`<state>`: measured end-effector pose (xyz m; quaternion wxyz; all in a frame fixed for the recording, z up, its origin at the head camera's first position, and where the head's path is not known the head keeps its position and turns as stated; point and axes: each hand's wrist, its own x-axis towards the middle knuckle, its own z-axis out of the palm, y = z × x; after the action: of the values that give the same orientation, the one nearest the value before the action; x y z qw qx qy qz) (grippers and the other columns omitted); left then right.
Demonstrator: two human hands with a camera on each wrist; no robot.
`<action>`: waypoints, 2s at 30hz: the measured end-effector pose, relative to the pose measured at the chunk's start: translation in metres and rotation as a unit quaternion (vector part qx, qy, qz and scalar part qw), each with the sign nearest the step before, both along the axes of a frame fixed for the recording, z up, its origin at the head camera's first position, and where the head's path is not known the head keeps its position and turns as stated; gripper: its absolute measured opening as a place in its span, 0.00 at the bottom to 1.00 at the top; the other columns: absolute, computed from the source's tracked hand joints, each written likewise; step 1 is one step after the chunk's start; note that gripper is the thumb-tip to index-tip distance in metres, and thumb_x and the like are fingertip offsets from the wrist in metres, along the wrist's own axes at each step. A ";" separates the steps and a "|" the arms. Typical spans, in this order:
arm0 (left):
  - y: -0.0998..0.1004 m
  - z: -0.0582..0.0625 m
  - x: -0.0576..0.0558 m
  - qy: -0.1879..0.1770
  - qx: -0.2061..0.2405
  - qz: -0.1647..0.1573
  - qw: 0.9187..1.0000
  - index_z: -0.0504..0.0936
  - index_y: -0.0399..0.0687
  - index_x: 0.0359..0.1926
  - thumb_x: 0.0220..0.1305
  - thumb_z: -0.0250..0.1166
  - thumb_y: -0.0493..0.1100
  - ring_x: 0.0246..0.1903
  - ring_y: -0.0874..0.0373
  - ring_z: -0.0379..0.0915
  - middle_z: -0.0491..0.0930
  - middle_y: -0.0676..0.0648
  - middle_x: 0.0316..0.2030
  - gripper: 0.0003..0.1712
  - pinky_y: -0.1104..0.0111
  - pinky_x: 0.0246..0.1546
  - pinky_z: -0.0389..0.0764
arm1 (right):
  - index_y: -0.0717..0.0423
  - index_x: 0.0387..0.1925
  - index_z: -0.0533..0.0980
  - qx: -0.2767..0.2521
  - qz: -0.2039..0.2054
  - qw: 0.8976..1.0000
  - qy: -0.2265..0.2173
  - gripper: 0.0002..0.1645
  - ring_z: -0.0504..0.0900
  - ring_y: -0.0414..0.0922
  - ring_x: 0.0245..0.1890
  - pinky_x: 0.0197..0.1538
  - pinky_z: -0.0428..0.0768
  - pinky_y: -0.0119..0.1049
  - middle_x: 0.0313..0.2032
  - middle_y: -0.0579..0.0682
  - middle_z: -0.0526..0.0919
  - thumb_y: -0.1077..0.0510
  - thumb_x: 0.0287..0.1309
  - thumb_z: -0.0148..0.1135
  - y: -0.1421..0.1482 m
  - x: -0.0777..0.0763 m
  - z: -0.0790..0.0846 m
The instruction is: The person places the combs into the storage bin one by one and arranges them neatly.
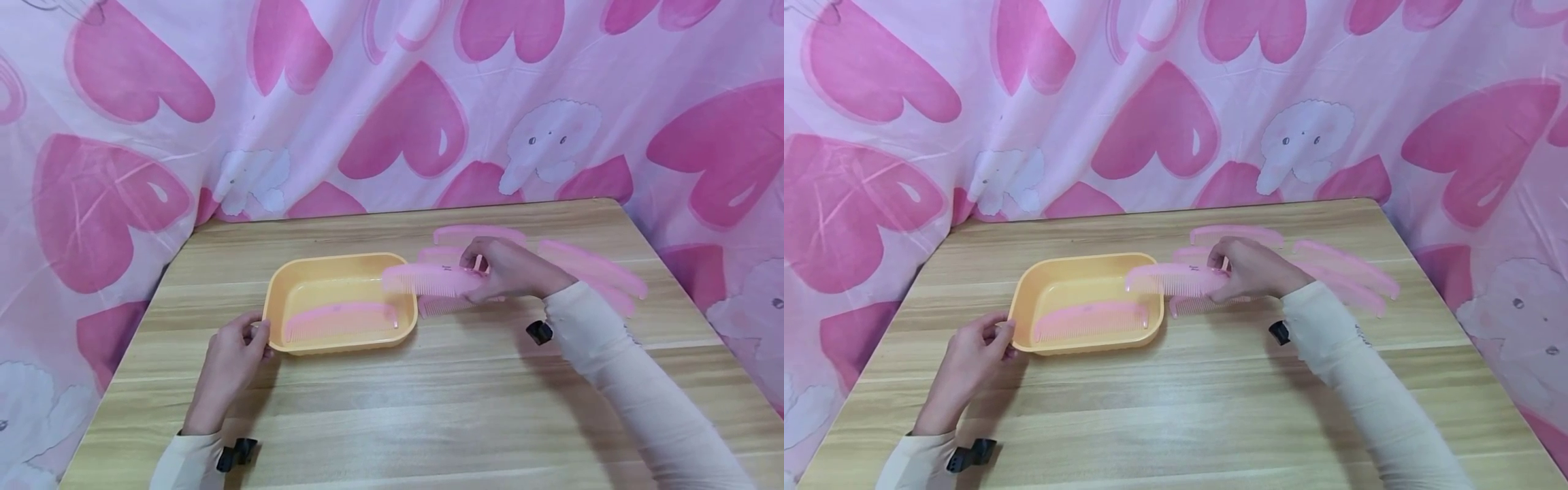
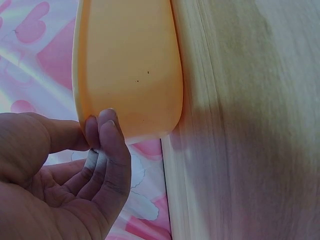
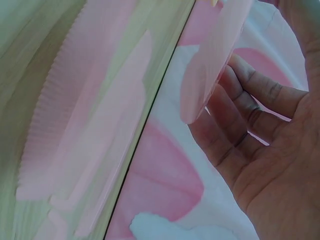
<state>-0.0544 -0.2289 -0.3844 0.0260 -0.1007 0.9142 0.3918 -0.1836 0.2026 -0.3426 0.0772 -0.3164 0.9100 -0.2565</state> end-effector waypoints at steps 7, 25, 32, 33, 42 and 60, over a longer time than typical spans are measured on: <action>0.001 0.002 0.000 -0.005 0.000 0.003 1.000 0.73 0.31 0.64 0.78 0.53 0.42 0.28 0.55 0.79 0.82 0.44 0.31 0.22 0.71 0.25 0.79 | 0.56 0.35 0.81 0.000 0.018 1.000 0.007 0.21 0.79 0.43 0.34 0.41 0.80 0.39 0.35 0.46 0.82 0.55 0.35 0.77 -0.022 0.000 0.004; -0.001 0.001 0.001 0.012 -0.002 -0.006 1.000 0.74 0.29 0.62 0.77 0.54 0.42 0.26 0.57 0.79 0.83 0.45 0.30 0.22 0.71 0.24 0.79 | 0.55 0.36 0.80 0.003 0.074 0.997 0.032 0.25 0.80 0.42 0.34 0.41 0.80 0.36 0.35 0.44 0.82 0.46 0.39 0.80 -0.078 -0.008 0.010; -0.002 0.003 0.000 0.002 0.001 -0.003 1.000 0.73 0.30 0.62 0.76 0.55 0.44 0.27 0.57 0.80 0.84 0.45 0.30 0.24 0.70 0.26 0.80 | 0.57 0.36 0.80 0.013 0.085 0.996 0.040 0.26 0.76 0.42 0.32 0.40 0.78 0.36 0.35 0.46 0.82 0.45 0.38 0.79 -0.098 -0.009 0.009; -0.002 0.003 0.000 -0.003 0.002 -0.002 1.000 0.73 0.30 0.63 0.76 0.55 0.45 0.27 0.56 0.81 0.84 0.44 0.30 0.24 0.70 0.26 0.80 | 0.58 0.36 0.81 0.015 0.087 0.995 0.040 0.27 0.76 0.42 0.33 0.40 0.78 0.36 0.35 0.47 0.82 0.45 0.38 0.79 -0.101 -0.009 0.009; -0.003 0.001 -0.001 -0.029 0.036 0.004 0.999 0.69 0.32 0.65 0.77 0.55 0.45 0.26 0.55 0.81 0.83 0.44 0.29 0.25 0.68 0.26 0.82 | 0.58 0.38 0.81 0.045 0.100 0.993 0.038 0.29 0.75 0.43 0.37 0.43 0.77 0.36 0.35 0.46 0.81 0.42 0.40 0.80 -0.123 -0.005 0.003; -0.001 0.000 -0.001 -0.027 0.056 0.008 0.998 0.68 0.31 0.66 0.77 0.55 0.43 0.24 0.56 0.80 0.81 0.44 0.26 0.24 0.65 0.25 0.84 | 0.54 0.35 0.80 0.102 0.098 0.990 0.026 0.28 0.74 0.41 0.33 0.35 0.73 0.34 0.31 0.44 0.78 0.39 0.42 0.80 -0.155 0.004 -0.013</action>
<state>-0.0556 -0.2302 -0.3847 0.0526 -0.1170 0.8887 0.4401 -0.1801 0.0480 -0.3554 0.1102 -0.4015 0.8976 -0.1446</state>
